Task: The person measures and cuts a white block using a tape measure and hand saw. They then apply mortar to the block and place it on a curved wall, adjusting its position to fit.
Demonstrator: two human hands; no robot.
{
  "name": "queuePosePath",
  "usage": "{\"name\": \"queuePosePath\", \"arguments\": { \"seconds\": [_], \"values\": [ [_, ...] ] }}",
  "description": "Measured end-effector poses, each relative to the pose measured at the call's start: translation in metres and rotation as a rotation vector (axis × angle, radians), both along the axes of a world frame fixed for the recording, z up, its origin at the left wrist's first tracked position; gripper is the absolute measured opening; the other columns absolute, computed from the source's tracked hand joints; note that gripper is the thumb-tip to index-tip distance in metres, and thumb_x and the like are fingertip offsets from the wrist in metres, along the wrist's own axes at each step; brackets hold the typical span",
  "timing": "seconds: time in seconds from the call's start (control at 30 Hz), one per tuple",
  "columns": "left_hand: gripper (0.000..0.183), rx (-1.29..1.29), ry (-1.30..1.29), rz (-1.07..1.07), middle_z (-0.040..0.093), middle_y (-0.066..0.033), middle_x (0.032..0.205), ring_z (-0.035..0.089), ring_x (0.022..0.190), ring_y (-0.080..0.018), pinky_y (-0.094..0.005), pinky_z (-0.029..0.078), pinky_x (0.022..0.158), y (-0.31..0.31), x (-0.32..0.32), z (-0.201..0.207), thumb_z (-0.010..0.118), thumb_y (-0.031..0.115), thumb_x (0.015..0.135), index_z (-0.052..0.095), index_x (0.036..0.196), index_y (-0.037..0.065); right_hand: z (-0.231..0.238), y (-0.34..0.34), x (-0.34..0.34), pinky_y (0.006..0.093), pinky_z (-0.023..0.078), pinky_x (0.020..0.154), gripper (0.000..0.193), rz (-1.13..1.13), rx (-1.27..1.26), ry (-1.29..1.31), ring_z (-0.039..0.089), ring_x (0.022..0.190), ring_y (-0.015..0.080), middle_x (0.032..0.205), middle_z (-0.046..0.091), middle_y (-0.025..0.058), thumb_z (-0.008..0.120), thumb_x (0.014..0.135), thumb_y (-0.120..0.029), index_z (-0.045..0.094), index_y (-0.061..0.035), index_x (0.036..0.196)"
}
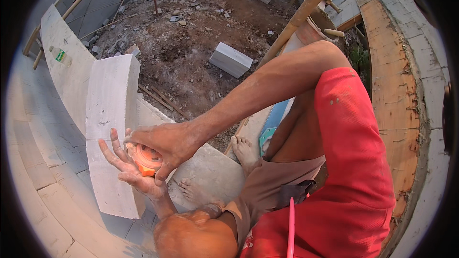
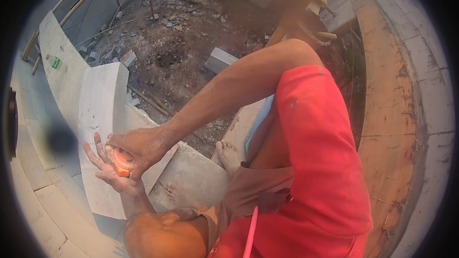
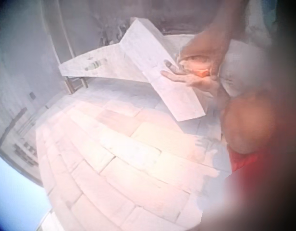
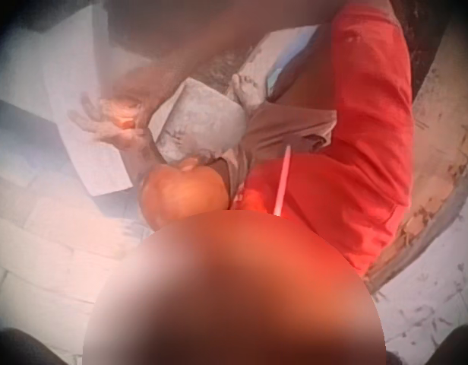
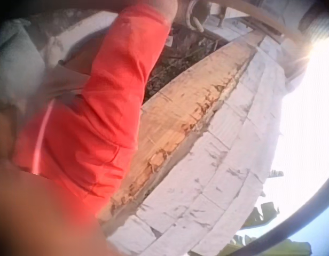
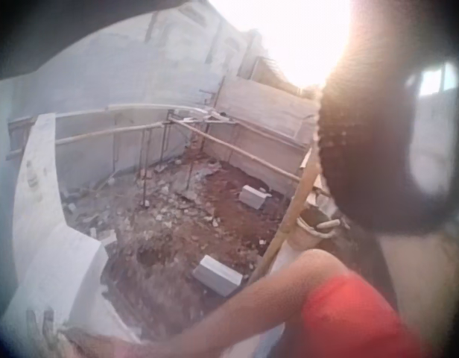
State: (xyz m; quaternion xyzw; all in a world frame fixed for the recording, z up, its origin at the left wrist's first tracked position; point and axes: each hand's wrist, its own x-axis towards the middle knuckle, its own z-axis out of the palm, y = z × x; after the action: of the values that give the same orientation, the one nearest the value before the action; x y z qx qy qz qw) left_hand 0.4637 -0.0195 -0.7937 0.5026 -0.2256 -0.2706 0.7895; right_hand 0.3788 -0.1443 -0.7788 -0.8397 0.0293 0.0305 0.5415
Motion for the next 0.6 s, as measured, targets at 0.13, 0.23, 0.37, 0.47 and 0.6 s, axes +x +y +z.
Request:
{"name": "queuePosePath", "arguments": {
  "seconds": [0.13,0.23,0.37,0.47,0.6],
  "values": [
    [0.087,0.228,-0.721,-0.118,0.039,-0.0134,0.155,0.036,0.145,-0.0341,-0.0546,0.033,0.115,-0.012,0.029,-0.013,0.066,0.061,0.091,0.034,0.155,0.012,-0.003,-0.093,-0.095,0.0465,0.051,0.095,0.087,-0.161,-0.264,-0.048,0.057,0.111,0.0363,0.125,0.044,0.0177,0.084,0.074,-0.036,0.040,0.0022,0.139],
    [0.063,0.629,-0.855,0.190,0.050,-0.0090,0.148,0.039,0.144,-0.0301,-0.0535,0.032,0.115,0.033,0.090,-0.028,0.071,0.045,0.093,0.052,0.142,0.012,-0.040,-0.168,-0.206,0.0436,0.050,0.099,0.085,-0.497,-0.436,0.205,0.056,0.121,0.0313,0.131,0.047,0.0173,0.081,0.073,-0.036,0.043,0.0010,0.140],
    [0.057,1.106,-0.806,0.511,0.053,-0.0109,0.145,0.046,0.139,-0.0307,-0.0501,0.035,0.115,0.126,0.182,-0.046,0.069,0.040,0.096,0.054,0.141,0.009,-0.138,-0.234,-0.364,0.0412,0.044,0.108,0.079,-1.304,-0.517,0.564,0.057,0.124,0.0318,0.132,0.056,0.0192,0.084,0.077,-0.028,0.046,0.0009,0.139],
    [0.062,1.333,-0.834,0.510,0.052,-0.0138,0.145,0.046,0.139,-0.0315,-0.0462,0.036,0.116,0.183,0.224,-0.073,0.070,0.042,0.095,0.052,0.144,0.009,-0.203,-0.269,-0.461,0.0445,0.044,0.108,0.085,-1.467,-0.671,0.785,0.055,0.128,0.0390,0.137,0.055,0.0252,0.085,0.074,-0.033,0.047,0.0025,0.140],
    [0.072,1.408,-0.374,0.644,0.046,-0.0165,0.153,0.044,0.140,-0.0311,-0.0447,0.036,0.116,0.218,0.247,-0.101,0.070,0.050,0.092,0.048,0.148,0.010,-0.268,-0.294,-0.524,0.0468,0.048,0.102,0.077,-1.506,-0.577,0.743,0.056,0.126,0.0420,0.137,0.054,0.0275,0.079,0.075,-0.032,0.049,0.0021,0.136]
  ]
}}
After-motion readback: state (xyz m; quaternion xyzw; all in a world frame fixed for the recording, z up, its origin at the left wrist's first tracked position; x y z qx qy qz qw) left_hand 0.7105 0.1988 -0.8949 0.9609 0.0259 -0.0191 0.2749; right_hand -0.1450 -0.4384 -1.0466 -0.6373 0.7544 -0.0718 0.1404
